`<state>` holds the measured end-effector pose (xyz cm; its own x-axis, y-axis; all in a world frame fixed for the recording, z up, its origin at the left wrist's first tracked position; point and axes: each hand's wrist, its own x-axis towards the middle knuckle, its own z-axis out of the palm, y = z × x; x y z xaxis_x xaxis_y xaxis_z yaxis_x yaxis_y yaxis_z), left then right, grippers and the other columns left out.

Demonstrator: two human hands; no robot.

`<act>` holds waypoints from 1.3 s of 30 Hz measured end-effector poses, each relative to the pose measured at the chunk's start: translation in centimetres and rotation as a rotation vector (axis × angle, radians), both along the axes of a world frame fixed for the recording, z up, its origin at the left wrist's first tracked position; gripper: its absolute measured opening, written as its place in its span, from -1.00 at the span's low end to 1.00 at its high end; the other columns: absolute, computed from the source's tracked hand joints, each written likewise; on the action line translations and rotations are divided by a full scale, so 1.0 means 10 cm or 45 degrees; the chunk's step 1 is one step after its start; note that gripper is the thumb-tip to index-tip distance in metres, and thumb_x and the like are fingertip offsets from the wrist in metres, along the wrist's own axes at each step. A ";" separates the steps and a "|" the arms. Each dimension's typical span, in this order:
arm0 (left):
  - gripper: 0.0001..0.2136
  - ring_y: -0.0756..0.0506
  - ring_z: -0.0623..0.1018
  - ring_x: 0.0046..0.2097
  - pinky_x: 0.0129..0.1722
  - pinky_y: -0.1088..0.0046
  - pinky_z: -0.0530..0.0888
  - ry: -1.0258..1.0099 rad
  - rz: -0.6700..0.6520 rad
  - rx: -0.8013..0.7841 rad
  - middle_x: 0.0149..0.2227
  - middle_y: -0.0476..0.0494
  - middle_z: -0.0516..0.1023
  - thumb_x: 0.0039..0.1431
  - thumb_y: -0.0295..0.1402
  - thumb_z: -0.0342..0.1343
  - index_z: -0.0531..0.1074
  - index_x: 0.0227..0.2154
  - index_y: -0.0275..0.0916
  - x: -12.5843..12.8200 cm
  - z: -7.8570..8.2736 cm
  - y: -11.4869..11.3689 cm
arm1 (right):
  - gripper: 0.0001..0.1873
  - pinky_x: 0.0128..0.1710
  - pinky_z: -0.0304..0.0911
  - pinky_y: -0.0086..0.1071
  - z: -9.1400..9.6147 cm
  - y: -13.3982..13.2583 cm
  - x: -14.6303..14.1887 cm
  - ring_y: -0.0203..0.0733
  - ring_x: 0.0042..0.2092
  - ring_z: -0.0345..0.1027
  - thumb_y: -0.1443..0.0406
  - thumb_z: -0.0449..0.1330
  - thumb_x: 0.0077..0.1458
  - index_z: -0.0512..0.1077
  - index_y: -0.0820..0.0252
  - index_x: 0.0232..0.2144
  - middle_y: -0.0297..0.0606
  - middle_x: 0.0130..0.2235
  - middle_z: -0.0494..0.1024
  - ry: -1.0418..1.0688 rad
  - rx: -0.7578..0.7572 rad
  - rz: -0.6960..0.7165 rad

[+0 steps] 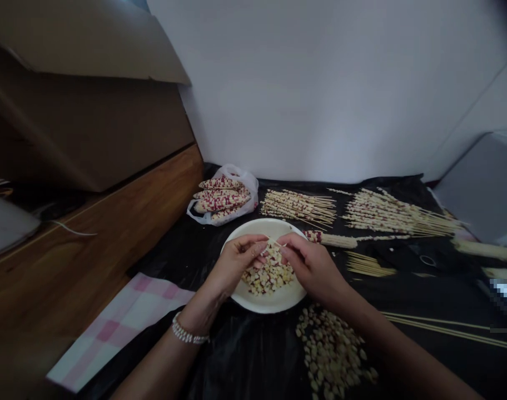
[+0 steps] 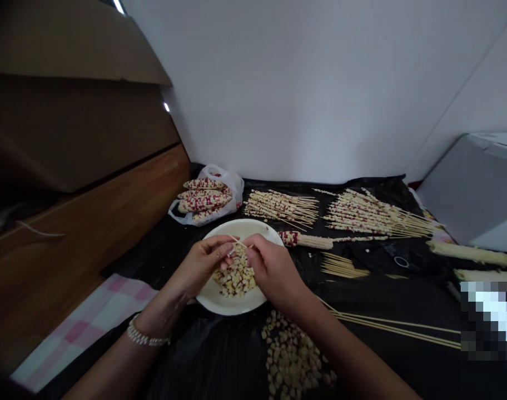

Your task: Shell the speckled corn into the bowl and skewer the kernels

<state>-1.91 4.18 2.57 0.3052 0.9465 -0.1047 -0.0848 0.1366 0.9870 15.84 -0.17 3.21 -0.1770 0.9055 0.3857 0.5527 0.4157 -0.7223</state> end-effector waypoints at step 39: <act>-0.89 -0.16 0.53 -0.07 -0.05 0.36 0.44 0.337 0.157 0.827 -0.12 -0.18 0.58 0.03 -0.35 0.26 0.63 -0.35 -0.13 0.09 -0.02 -0.34 | -0.66 -0.41 0.10 -0.40 -0.01 -0.09 0.05 -0.32 -0.46 0.19 0.12 0.04 0.18 0.29 0.16 -0.56 -0.40 -0.54 0.36 0.211 -0.357 0.111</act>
